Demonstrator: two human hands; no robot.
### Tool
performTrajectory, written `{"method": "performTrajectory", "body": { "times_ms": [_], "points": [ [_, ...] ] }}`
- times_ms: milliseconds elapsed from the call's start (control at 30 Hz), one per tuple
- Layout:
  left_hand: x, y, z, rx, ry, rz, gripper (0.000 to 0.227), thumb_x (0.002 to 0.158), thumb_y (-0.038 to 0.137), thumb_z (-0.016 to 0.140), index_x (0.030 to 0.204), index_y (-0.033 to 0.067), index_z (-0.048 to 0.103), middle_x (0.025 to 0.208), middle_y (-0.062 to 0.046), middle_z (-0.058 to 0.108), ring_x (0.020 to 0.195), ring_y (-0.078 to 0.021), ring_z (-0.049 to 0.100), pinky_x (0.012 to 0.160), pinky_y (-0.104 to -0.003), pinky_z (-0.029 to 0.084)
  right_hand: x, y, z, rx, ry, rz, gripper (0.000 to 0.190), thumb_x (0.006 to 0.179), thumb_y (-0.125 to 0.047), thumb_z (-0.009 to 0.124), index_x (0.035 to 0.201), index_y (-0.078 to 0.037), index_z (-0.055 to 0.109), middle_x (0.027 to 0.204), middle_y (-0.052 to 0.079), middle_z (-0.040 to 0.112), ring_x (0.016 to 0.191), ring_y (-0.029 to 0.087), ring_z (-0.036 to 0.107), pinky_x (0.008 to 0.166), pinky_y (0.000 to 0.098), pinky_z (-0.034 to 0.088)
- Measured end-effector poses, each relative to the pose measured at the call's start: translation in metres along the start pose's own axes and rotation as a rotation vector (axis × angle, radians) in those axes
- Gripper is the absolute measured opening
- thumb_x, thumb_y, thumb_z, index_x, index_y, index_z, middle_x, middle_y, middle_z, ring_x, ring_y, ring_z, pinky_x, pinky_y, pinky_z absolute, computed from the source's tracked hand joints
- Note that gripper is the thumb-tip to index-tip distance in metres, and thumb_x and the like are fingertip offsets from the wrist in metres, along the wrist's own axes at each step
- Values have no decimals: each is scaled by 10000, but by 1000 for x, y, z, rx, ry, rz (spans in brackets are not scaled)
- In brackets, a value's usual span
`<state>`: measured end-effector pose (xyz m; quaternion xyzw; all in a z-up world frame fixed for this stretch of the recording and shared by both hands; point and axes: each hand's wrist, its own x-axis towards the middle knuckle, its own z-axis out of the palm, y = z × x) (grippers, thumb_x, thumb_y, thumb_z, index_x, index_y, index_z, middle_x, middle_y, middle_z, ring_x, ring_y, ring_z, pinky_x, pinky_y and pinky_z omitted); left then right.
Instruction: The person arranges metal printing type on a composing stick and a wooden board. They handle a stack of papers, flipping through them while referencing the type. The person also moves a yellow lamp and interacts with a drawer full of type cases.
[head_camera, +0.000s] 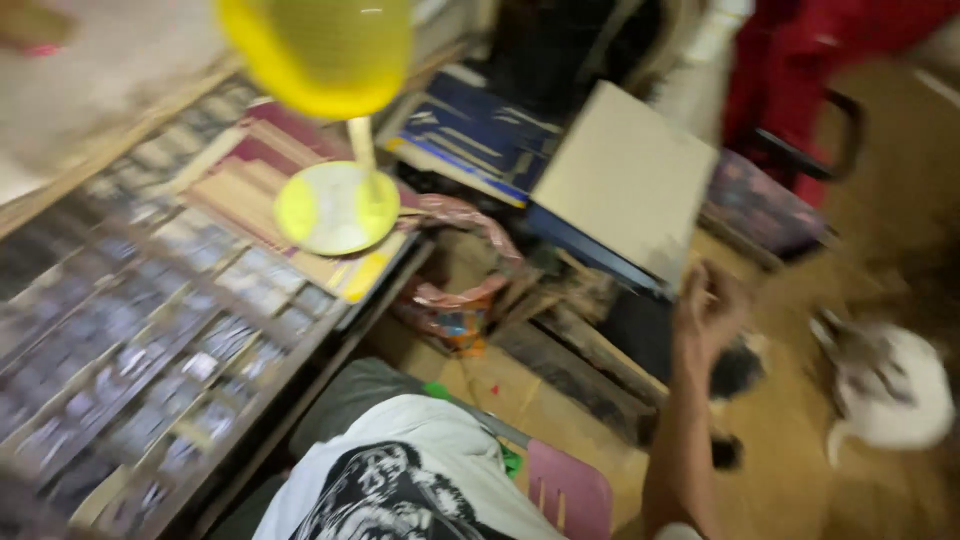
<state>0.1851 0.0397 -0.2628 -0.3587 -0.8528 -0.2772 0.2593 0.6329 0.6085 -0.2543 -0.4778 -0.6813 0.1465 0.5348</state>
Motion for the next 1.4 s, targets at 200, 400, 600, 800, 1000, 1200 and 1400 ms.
{"method": "performTrajectory", "body": {
  "times_ms": [200,400,600,800,1000,1200,1400],
  "points": [
    [-20,53,-7,207,164,-121,64,1064,-140,716,1075,-85,746,941,-231,658,872,-396,622,877,-495,507,0,-16,19,-156,60,-276,462,1166,-376,634,1145,66,765,1036,215,706,969,339,654,791,476,497],
    [0,96,41,8,140,-55,140,1106,-105,738,1206,-91,835,1110,-254,795,1040,-418,745,1000,-500,581,10,21,15,-157,81,-89,287,1057,-191,610,1106,47,762,974,147,715,912,259,673,755,390,513],
    [126,243,73,-657,-282,350,289,918,6,701,1204,43,714,1152,-128,735,1018,-262,702,984,-379,524,4,44,11,140,11,289,218,1055,-276,615,1190,-132,708,1025,-2,731,977,100,653,905,272,498],
    [202,368,170,-883,-654,545,459,896,165,708,1287,-52,604,1187,-294,613,1101,-475,618,927,-524,508,3,17,8,270,-35,386,321,1055,-231,603,1318,-68,687,1100,140,755,1122,253,699,1054,433,500],
    [235,445,267,-771,-1097,-28,660,975,429,590,1488,20,513,1422,-263,584,1243,-392,628,1030,-492,519,14,-33,4,339,-106,490,354,1108,-151,491,1423,-30,594,1273,238,671,1369,453,490,1150,633,350],
    [221,448,339,-749,-1050,-156,500,935,304,686,1384,92,632,1264,-183,704,1187,-339,675,979,-448,551,16,-36,7,363,-146,529,400,1089,-166,485,1463,-37,542,1374,256,608,1419,489,401,1178,684,283],
    [222,426,322,-1019,-935,-470,380,847,148,766,1223,96,747,1005,-135,743,850,-205,718,703,-354,599,5,-46,10,329,-173,476,414,1058,-146,515,1451,-20,546,1301,291,652,1333,490,517,1138,671,351]
  ]
}}
